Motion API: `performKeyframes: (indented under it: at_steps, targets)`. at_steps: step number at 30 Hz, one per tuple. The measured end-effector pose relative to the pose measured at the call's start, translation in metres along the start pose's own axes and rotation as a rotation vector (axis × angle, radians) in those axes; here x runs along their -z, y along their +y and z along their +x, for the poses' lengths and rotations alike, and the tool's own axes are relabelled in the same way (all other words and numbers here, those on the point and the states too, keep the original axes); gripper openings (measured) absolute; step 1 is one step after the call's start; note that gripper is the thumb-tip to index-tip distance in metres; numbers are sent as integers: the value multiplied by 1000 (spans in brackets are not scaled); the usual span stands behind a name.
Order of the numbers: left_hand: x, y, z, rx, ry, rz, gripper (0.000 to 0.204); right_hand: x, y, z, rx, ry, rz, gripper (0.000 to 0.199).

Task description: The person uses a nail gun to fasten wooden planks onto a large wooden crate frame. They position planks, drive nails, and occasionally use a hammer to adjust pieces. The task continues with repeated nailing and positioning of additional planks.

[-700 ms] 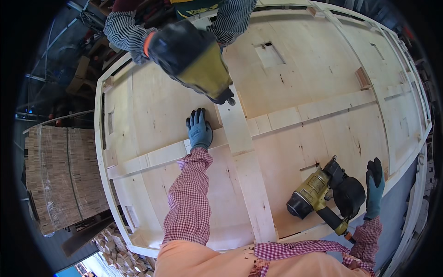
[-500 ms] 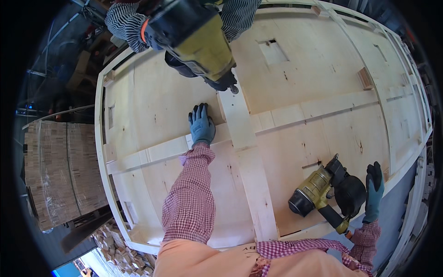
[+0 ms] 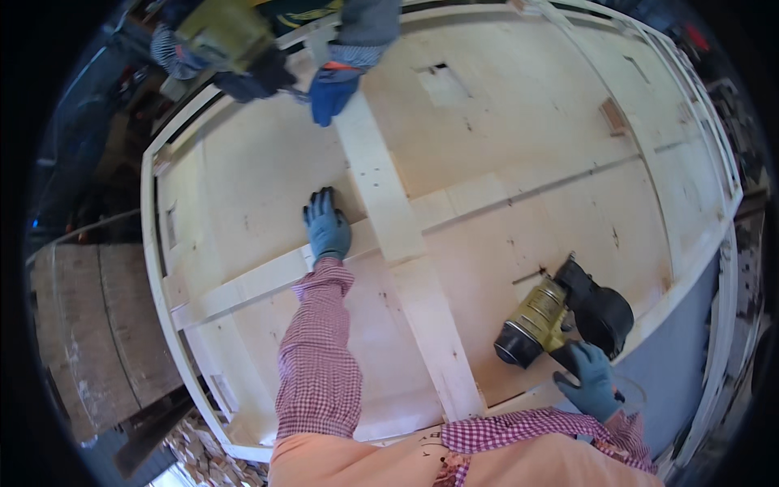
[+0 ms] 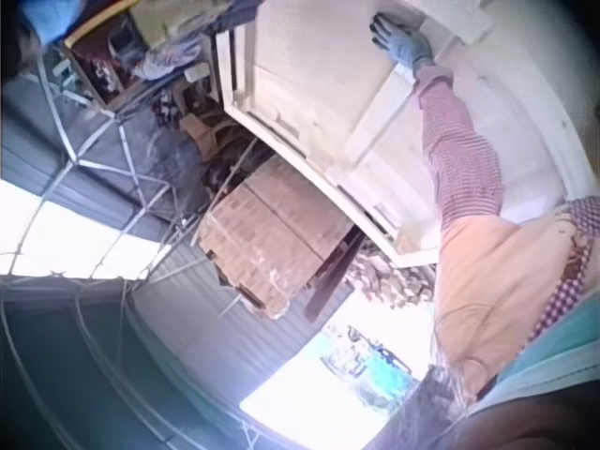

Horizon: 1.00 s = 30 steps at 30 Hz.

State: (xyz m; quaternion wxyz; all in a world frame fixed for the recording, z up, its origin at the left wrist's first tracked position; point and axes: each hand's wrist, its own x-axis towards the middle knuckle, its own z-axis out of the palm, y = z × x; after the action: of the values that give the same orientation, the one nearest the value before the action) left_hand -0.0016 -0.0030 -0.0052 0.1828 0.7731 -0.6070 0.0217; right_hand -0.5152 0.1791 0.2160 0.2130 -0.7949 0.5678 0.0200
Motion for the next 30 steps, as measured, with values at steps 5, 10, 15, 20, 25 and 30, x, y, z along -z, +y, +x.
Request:
performKeyframes:
  at_steps: [5, 10, 15, 20, 25, 30]
  targets:
    - [-6, -12, -5, -23, 15, -66, 50, -31, 6, 3, -91, 13, -158, 66]
    - [-3, -18, 1, 119, -16, -502, 55, -52, 21, 22, -288, -280, -310, 73]
    - [22, 2, 0, 7, 242, -673, 52, -19, 18, 30, -179, -411, -298, 81]
    - [116, 56, -34, -96, 339, -818, 52, 60, 19, 51, -60, -479, -238, 81]
    - [176, 123, -122, -62, 174, -777, 53, 137, 32, 11, -139, -407, 97, 60]
    - [174, 233, -200, -14, -76, -865, 52, 156, 95, -95, -97, -102, 714, 50]
